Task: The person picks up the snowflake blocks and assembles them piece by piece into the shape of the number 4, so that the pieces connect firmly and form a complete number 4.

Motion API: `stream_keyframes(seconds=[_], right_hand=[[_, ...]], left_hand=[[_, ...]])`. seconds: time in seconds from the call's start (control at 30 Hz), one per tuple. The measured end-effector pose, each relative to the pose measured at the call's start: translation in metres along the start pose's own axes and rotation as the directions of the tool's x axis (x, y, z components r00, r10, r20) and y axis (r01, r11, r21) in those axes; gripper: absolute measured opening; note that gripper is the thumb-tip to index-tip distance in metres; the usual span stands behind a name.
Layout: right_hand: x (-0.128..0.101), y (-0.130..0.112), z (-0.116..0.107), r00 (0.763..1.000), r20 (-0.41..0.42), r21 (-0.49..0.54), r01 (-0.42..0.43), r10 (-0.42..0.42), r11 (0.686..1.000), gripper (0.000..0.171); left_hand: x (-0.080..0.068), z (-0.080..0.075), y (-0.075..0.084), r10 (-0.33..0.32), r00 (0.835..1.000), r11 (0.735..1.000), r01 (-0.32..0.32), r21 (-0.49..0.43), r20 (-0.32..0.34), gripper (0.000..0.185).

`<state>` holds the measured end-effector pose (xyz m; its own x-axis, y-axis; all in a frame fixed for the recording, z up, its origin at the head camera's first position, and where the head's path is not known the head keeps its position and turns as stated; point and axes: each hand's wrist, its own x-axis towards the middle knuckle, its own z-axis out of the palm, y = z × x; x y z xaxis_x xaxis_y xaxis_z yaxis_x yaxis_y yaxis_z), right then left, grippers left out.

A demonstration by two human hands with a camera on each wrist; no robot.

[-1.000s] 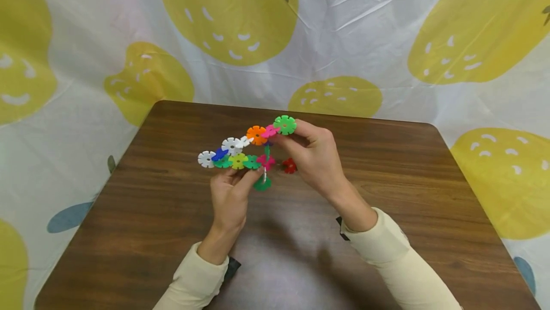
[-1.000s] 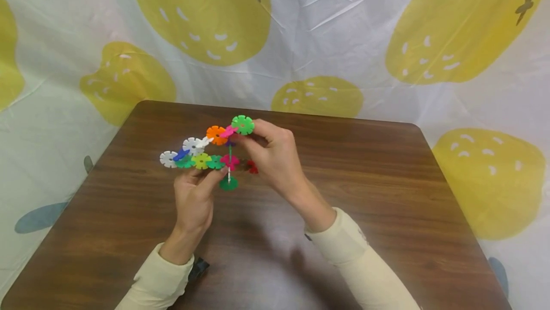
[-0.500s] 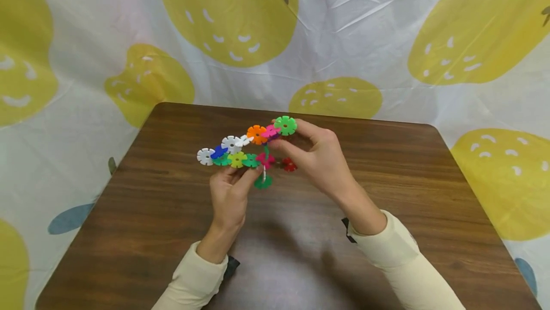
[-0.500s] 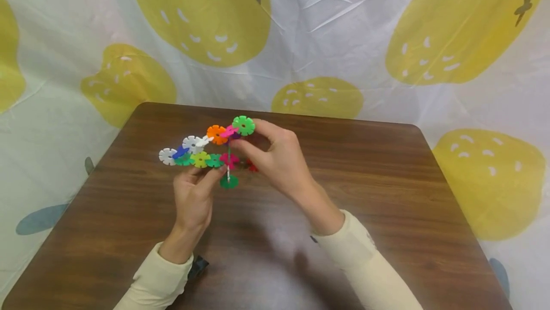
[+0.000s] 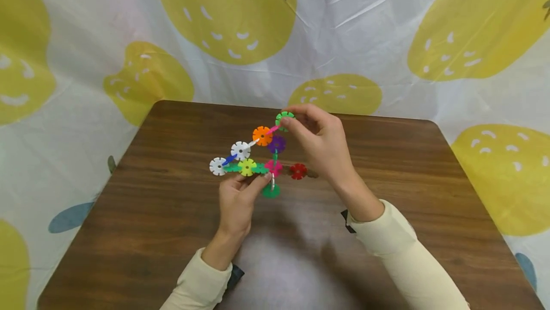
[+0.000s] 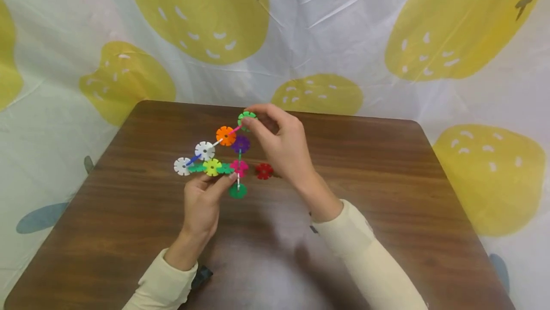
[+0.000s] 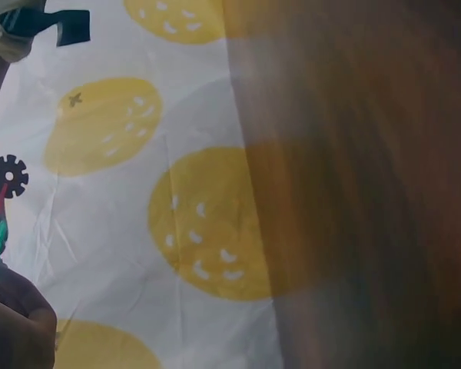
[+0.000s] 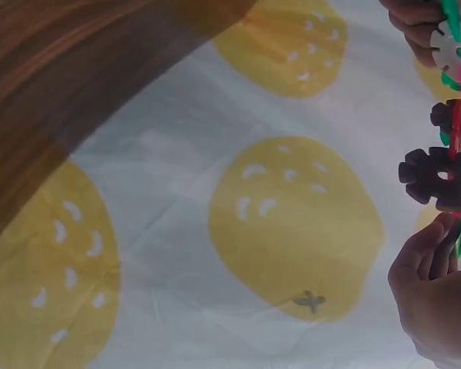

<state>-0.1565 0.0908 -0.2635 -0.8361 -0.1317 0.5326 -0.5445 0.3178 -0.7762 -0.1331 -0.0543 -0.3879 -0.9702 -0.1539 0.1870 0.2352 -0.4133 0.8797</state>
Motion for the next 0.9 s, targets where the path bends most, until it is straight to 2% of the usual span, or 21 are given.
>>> stream_keyframes(seconds=[0.1,0.2,0.37,0.43,0.47,0.53,0.67,0.73,0.83,0.9], right_hand=[[0.004,0.009,0.003,0.998,0.015,0.04,-0.059,0.058,0.997,0.019],[0.007,0.017,0.006,0.994,0.028,0.059,-0.11,0.109,0.992,0.019],[0.007,0.025,0.009,0.989,0.037,0.036,-0.146,0.145,0.989,0.018],[0.006,0.027,0.009,0.987,0.044,0.026,-0.157,0.156,0.987,0.018],[0.006,0.028,0.009,0.986,0.047,0.02,-0.162,0.16,0.987,0.018],[0.005,0.031,0.009,0.983,0.054,0.006,-0.176,0.176,0.984,0.018],[0.006,0.048,0.01,0.97,0.08,-0.017,-0.231,0.231,0.973,0.018],[0.007,0.064,0.01,0.959,0.103,-0.037,-0.262,0.265,0.964,0.018],[0.008,0.09,0.011,0.937,0.146,-0.072,-0.31,0.317,0.948,0.019],[0.008,0.106,0.012,0.92,0.17,-0.09,-0.343,0.354,0.935,0.02]], left_hand=[[0.0,-0.001,-0.007,-0.032,0.999,0.999,0.032,0.004,-0.009,0.017],[0.0,-0.005,-0.021,-0.031,0.999,0.999,0.031,0.02,-0.006,0.022],[0.017,-0.034,-0.088,-0.002,1.0,0.999,0.001,0.046,0.024,0.025],[0.023,-0.042,-0.106,-0.003,1.0,0.999,0.002,0.053,0.02,0.027],[0.021,-0.041,-0.103,-0.013,1.0,0.999,0.013,0.05,0.01,0.028],[0.015,-0.033,-0.084,-0.04,0.999,0.998,0.04,0.046,-0.013,0.03],[0.004,-0.016,-0.046,-0.159,0.987,0.986,0.16,0.035,-0.03,0.027],[0.003,-0.013,-0.039,-0.245,0.969,0.969,0.245,-0.004,-0.024,0.022],[0.005,-0.012,-0.04,-0.37,0.928,0.928,0.369,-0.052,-0.029,0.018],[0.007,-0.013,-0.043,-0.432,0.9,0.901,0.428,-0.072,-0.053,0.017]])
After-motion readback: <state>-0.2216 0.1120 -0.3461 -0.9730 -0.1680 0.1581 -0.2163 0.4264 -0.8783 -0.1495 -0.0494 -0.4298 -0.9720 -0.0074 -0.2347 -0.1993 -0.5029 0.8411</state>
